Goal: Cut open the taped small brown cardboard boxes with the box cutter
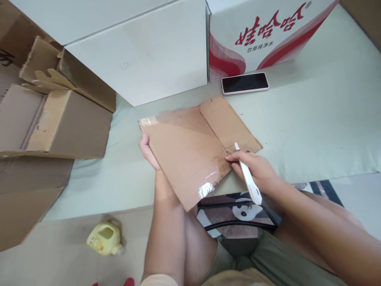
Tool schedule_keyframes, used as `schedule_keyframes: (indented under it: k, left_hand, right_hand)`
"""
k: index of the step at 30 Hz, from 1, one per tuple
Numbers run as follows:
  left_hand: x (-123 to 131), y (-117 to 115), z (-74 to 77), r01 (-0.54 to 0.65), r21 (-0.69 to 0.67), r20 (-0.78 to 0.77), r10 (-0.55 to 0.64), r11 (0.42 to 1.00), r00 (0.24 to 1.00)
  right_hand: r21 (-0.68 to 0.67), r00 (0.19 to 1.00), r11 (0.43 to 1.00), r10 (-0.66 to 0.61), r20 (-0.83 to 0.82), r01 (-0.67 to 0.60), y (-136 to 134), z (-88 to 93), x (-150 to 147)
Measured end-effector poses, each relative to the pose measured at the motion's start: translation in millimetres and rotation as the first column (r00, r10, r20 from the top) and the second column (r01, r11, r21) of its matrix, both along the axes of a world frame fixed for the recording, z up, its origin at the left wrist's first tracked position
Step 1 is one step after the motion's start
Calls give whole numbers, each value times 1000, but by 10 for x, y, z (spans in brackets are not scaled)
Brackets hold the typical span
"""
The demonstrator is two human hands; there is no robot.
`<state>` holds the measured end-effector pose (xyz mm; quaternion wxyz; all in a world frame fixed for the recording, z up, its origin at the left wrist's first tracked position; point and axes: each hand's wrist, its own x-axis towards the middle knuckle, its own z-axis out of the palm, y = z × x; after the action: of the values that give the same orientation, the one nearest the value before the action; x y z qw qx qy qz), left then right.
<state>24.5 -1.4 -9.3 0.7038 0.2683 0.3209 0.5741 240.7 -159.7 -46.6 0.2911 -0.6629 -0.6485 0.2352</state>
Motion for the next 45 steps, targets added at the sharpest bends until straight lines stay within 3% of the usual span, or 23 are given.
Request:
schedule_keyframes:
  k: [9,16,20,27,33,45]
  left_hand:
    - [-11,15,-9,-30,-11,6,31,999,1000]
    - [11,-24,31,-70,-29,-112,67,997,991]
    - [46,-53,72,-47,-31,-55,45,998,997]
    - [-19,-52,85,-92,-143,-144,71,985,987]
    - [-35,-34,50,-77,-48,-146,69,996,987]
    - [-2,-47,78,-75,-55,-111,69,996,991]
  right_hand:
    - [18,1000,1000,8,4,-8,-2,-7,-4]
    - [37,1000,999,13,1,-13,0,-30,-14]
    - [35,1000,999,-1,2,1,7,-37,-10]
    - [3,1000,1000,-15,-13,15,6,9,-19]
    - [8,1000,1000,9,5,-9,-15,-8,-14]
    - [32,1000,999,25,12,-25,-8,-14,-8]
